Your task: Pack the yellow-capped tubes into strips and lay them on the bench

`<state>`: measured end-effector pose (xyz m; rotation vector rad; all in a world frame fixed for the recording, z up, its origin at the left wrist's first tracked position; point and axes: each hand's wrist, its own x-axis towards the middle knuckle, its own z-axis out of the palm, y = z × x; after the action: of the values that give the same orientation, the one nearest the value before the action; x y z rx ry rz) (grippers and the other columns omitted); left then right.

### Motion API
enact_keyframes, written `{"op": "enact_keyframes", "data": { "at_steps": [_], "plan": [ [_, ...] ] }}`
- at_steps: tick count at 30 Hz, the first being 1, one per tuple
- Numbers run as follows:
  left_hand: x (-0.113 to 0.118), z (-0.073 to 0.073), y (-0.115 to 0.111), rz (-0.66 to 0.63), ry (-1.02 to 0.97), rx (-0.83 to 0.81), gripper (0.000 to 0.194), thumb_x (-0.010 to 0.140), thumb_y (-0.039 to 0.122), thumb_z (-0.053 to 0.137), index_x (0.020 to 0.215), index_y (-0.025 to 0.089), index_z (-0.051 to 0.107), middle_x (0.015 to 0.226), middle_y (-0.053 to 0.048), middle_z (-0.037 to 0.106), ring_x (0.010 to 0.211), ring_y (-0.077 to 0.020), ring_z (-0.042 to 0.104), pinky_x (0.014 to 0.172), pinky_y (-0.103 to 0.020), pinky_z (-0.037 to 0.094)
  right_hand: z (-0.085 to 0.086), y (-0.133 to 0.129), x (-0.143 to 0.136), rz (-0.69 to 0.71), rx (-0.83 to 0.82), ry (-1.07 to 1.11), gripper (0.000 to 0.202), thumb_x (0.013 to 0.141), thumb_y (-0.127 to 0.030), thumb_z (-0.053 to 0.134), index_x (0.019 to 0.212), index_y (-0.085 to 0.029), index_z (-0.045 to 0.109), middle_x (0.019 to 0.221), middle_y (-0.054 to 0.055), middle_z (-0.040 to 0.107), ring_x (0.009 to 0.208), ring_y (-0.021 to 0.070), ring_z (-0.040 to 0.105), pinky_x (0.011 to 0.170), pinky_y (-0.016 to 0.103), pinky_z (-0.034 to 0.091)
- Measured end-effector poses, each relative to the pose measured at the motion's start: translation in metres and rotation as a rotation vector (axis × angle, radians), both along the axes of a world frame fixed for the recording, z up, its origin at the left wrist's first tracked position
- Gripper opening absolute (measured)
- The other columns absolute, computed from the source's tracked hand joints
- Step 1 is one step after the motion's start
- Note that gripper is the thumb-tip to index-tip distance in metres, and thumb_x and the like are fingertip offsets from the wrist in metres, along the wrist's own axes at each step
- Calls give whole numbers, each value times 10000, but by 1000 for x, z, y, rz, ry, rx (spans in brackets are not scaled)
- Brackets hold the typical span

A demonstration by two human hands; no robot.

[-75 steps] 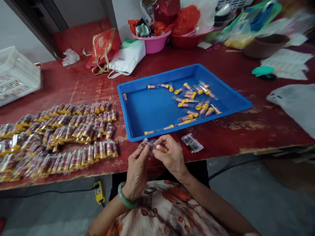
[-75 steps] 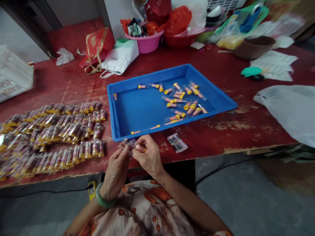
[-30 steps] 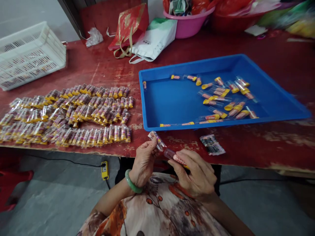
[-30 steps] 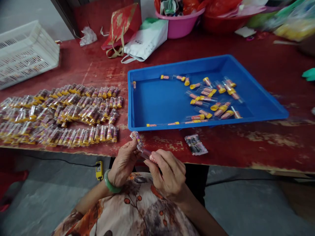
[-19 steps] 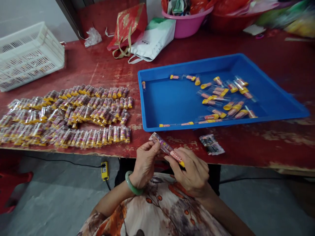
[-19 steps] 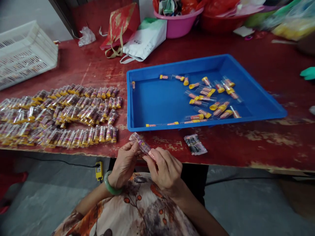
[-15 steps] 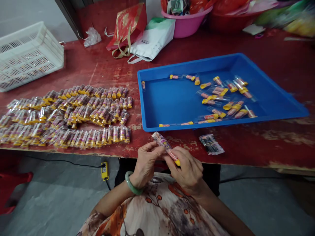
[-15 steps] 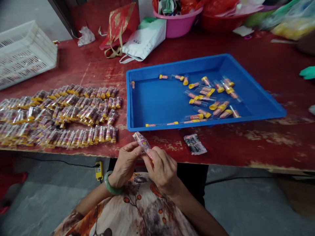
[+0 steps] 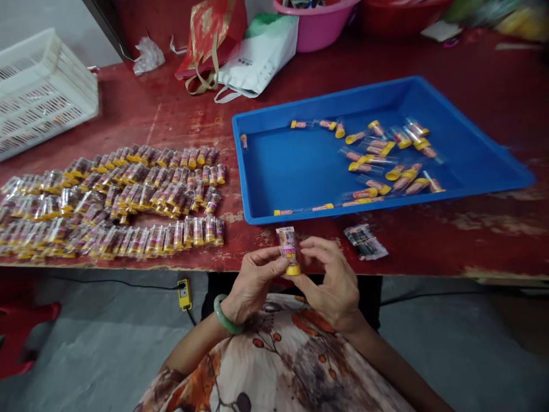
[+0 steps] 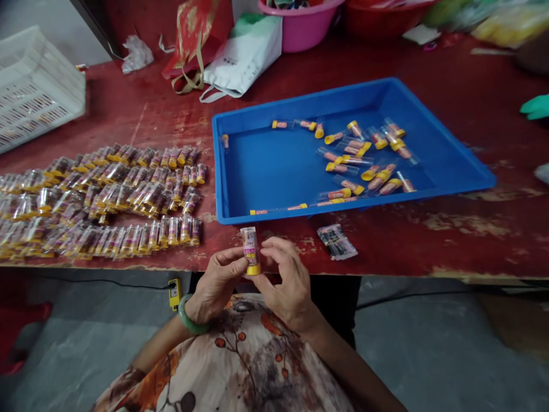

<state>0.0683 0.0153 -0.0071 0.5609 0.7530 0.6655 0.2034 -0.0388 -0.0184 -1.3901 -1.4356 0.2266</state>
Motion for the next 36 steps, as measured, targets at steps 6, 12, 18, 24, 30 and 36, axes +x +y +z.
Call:
{"op": "enact_keyframes", "data": {
  "at_steps": [6, 12, 18, 24, 30, 36],
  "plan": [
    [-5, -3, -6, -19, 21, 15, 250, 683, 241, 805, 915, 155, 766, 818, -63, 756, 710, -139, 669, 742, -256, 507, 5, 2, 0, -37, -112, 165, 343, 693, -104, 701, 969, -214, 529, 1031, 30, 544, 660, 100, 466, 612, 276, 454],
    [-8, -6, -6, -77, 47, -1, 244, 674, 259, 811, 880, 136, 767, 832, -72, 757, 732, -147, 674, 784, -273, 499, 4, 2, -1, -29, -162, 105, 330, 705, -82, 689, 964, -203, 523, 958, 11, 539, 581, 72, 410, 531, 234, 415],
    [-10, -5, -4, -77, 8, 12, 250, 728, 248, 766, 959, 153, 761, 882, -80, 757, 775, -161, 673, 814, -292, 479, 8, 0, 5, 63, -128, -25, 347, 739, -142, 720, 1034, -193, 543, 967, 43, 577, 642, 105, 490, 612, 270, 483],
    [-12, -5, -4, -85, 16, 38, 267, 708, 288, 785, 945, 167, 770, 853, -73, 758, 768, -162, 666, 829, -299, 470, 7, -7, 2, 76, -81, -48, 271, 790, -73, 637, 1032, -188, 597, 981, 58, 620, 630, 103, 536, 613, 272, 506],
    [-11, -5, -6, -76, 14, 27, 247, 683, 278, 804, 904, 172, 778, 864, -78, 762, 785, -172, 678, 841, -309, 478, 0, -13, -3, 20, 49, -89, 354, 771, -36, 630, 1086, -199, 636, 994, 79, 652, 842, 182, 649, 684, 306, 552],
    [-10, -5, -8, -65, 8, 5, 270, 667, 277, 816, 910, 166, 776, 871, -84, 762, 791, -177, 683, 838, -309, 481, 0, -10, -6, 14, 84, -74, 364, 766, -24, 638, 1083, -203, 655, 986, 84, 658, 844, 187, 661, 684, 311, 564]
  ]
}}
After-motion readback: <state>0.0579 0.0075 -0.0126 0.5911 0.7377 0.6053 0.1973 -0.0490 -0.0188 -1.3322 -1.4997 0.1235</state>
